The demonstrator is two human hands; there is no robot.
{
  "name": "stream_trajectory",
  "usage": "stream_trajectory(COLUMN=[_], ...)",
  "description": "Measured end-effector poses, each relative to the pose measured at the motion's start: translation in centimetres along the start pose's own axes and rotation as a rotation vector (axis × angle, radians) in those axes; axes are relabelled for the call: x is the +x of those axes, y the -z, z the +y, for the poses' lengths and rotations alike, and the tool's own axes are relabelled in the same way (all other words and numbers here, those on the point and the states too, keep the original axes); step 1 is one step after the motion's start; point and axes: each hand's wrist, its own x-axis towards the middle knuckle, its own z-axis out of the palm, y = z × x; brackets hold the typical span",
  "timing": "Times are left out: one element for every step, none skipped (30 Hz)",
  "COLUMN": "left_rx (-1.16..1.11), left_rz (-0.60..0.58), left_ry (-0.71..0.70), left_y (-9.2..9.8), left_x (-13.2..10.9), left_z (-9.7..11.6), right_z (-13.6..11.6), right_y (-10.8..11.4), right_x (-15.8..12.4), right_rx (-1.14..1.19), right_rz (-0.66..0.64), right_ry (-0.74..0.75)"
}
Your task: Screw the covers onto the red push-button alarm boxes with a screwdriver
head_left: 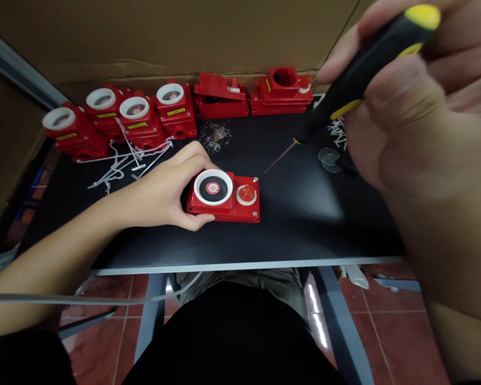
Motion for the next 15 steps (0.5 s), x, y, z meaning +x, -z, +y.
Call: stream_trajectory(left_rx=[0.001,0.003,0.007,0.010,0.011,0.010,0.006,0.003,0.000,-0.002,-0.002,-0.002,-0.005,-0.009,-0.015], left_rz=[-0.002,-0.005,-0.005,-0.005,-0.003,-0.001,0.000,0.001,0.001,0.001,0.003,0.007,0.012,0.017,0.019], left_ry=[0.007,0.008,0.008,0.006,-0.002,-0.005,-0.008,-0.007,-0.006,-0.004,0.004,0.014,0.023,0.035,0.045], left_y=[0.0,0.1,0.1,0.1,0.1,0.1,0.1,0.1,0.1,0.1,0.1,0.0,0.0,-0.1,-0.1], left_x=[0.0,0.0,0.0,0.0,-0.1,-0.1,-0.1,-0.1,-0.2,-0.2,-0.2,-0.3,-0.3,-0.3,-0.3], left_z=[0.0,0.1,0.1,0.0,0.0,0.0,0.0,-0.1,-0.1,0.0,0.0,0.0,0.0,0.0,0.0], right_z=[-0.4,-0.6,-0.7,-0.7,-0.6,-0.3,0.1,0.5,0.9,1.4,1.9,2.3,2.8,3.1,3.4], right_y=[0.1,0.2,0.3,0.4,0.6,0.8,0.9,1.1,1.2,1.2,1.1,1.1,0.9,0.8,0.6], right_x=[-0.1,-0.1,-0.1,0.0,0.1,0.3,0.4,0.5,0.6,0.6,0.5,0.4,0.3,0.2,0.0], right_rx=[0.001,0.032,0.078,0.109,0.099,0.036,-0.066,-0.183,-0.291,-0.371,-0.419,-0.443,-0.455,-0.463,-0.466], right_rz=[0.024,0.036,0.030,-0.009,-0.074,-0.169,-0.282,-0.400,-0.502,-0.590,-0.652,-0.690,-0.705,-0.719,-0.729], right_ry=[-0.026,-0.037,-0.036,-0.025,-0.006,0.003,0.008,0.006,0.001,-0.010,-0.025,-0.034,-0.037,-0.041,-0.043])
